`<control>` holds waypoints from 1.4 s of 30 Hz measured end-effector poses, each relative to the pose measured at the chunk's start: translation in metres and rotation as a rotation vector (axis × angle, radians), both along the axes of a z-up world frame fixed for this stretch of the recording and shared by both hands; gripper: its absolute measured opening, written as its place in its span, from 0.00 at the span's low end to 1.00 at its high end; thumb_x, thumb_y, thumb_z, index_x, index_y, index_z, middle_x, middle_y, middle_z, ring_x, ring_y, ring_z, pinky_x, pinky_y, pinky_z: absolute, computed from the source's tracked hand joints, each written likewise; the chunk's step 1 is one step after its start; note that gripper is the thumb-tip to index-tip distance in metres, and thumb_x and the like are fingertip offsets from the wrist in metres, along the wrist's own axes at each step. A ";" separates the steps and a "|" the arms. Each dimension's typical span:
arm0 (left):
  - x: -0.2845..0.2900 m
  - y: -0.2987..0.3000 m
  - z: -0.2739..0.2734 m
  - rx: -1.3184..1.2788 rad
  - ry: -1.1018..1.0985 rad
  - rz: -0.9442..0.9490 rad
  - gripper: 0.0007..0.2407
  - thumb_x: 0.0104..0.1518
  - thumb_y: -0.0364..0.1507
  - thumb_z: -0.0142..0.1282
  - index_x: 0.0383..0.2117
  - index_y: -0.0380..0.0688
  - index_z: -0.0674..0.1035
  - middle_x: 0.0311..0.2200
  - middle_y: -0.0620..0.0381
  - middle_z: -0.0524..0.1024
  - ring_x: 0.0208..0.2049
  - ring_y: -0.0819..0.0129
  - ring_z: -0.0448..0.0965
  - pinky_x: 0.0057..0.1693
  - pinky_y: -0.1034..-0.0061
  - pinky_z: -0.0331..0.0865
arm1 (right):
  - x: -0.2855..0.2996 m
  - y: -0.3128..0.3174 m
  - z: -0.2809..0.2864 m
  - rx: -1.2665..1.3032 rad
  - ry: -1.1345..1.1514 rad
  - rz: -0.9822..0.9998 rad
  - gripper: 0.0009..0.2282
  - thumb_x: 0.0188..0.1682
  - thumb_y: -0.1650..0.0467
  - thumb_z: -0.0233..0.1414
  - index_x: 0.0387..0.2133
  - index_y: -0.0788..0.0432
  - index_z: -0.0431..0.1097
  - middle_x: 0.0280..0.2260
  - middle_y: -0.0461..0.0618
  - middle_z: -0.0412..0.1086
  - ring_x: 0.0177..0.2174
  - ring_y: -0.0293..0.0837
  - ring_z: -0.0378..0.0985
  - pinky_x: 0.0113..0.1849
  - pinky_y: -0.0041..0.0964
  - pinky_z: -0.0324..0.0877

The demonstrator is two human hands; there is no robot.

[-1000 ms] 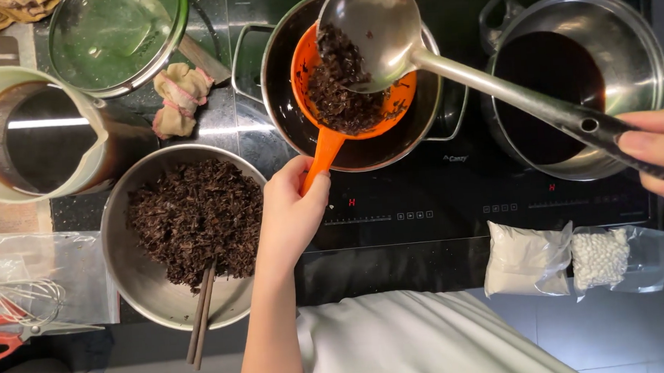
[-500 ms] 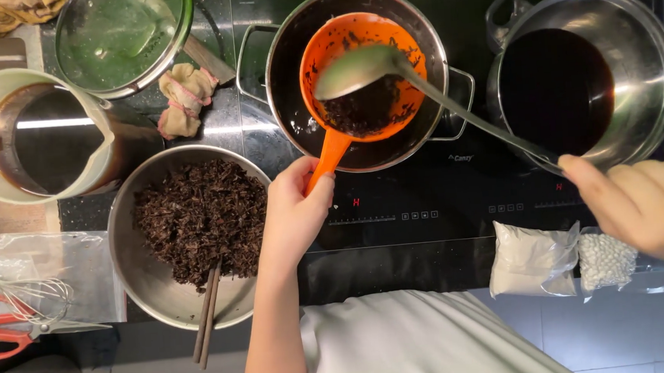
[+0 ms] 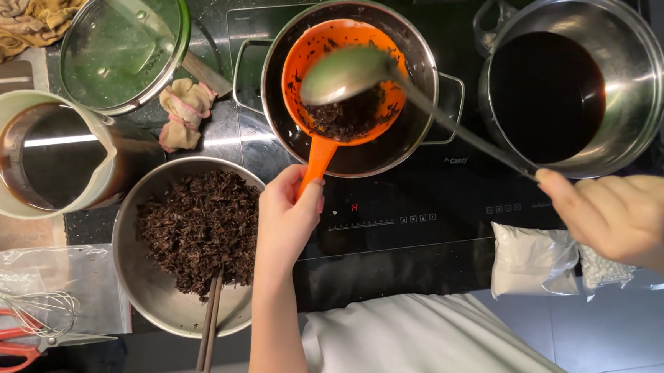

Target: The recorder is using a ladle to pour liquid through a hand-held strainer containing tea leaves back into a pot.

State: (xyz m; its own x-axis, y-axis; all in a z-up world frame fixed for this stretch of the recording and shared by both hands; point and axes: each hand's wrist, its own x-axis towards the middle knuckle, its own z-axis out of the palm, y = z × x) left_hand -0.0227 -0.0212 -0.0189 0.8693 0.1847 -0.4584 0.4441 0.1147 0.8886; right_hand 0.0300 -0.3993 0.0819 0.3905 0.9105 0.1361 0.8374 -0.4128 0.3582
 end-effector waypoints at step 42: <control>-0.016 0.017 0.030 -0.134 0.091 0.068 0.04 0.60 0.25 0.52 0.35 0.37 0.79 0.17 0.66 0.68 0.17 0.83 0.64 0.24 0.85 0.55 | 0.034 -0.033 -0.032 0.870 1.163 -1.185 0.16 0.53 0.69 0.54 0.53 0.60 0.73 0.19 0.48 0.68 0.14 0.31 0.63 0.16 0.25 0.55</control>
State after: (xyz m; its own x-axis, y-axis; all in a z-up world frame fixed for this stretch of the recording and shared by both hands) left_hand -0.0382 -0.0045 0.0109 0.8108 0.1734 -0.5590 0.5091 0.2620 0.8198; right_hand 0.0643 -0.4319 0.0500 0.9108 -0.0362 -0.4113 -0.3444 -0.6162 -0.7083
